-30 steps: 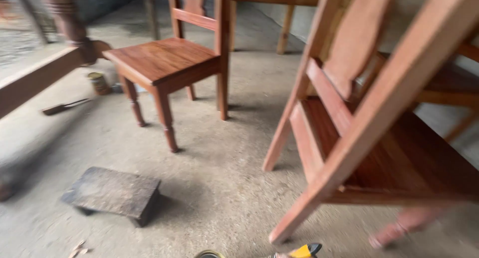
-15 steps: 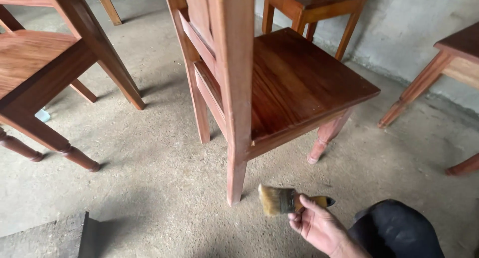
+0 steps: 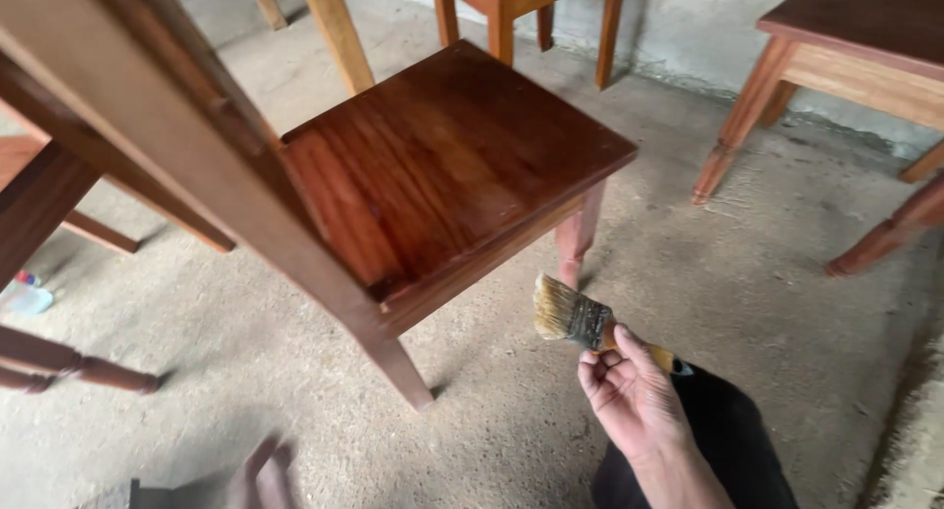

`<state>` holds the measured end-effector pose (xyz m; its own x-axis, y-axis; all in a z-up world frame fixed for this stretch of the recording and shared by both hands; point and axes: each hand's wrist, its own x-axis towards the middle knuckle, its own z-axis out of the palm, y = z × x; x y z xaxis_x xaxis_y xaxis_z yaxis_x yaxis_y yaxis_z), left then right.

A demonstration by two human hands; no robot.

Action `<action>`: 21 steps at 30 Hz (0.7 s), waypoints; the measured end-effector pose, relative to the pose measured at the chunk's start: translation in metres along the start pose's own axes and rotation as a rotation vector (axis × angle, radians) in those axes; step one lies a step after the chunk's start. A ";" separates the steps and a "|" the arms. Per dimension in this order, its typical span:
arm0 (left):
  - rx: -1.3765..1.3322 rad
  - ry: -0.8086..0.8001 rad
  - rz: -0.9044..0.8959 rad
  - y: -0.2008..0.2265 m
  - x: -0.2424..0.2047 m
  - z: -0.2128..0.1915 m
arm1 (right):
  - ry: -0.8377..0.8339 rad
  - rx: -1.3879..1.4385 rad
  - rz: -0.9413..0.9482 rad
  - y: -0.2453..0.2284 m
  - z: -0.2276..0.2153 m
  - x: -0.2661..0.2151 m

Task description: Applying varnish or wood stain to several wooden chairs using a paint brush.

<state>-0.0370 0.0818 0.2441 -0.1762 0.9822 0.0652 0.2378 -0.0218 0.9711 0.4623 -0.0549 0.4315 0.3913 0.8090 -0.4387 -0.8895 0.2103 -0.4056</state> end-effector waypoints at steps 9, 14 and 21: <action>-0.082 0.089 0.373 0.114 0.006 0.209 | -0.022 0.060 -0.009 -0.011 -0.013 -0.007; -0.204 0.086 0.358 0.079 0.011 0.223 | -0.086 0.010 -0.055 -0.022 -0.026 -0.018; 0.001 0.220 0.449 0.156 -0.062 0.231 | -0.074 -0.014 -0.062 -0.030 -0.023 -0.011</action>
<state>0.2320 0.0609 0.3382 -0.2537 0.8130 0.5240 0.3378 -0.4332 0.8356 0.4896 -0.0828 0.4302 0.4268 0.8329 -0.3523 -0.8605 0.2542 -0.4414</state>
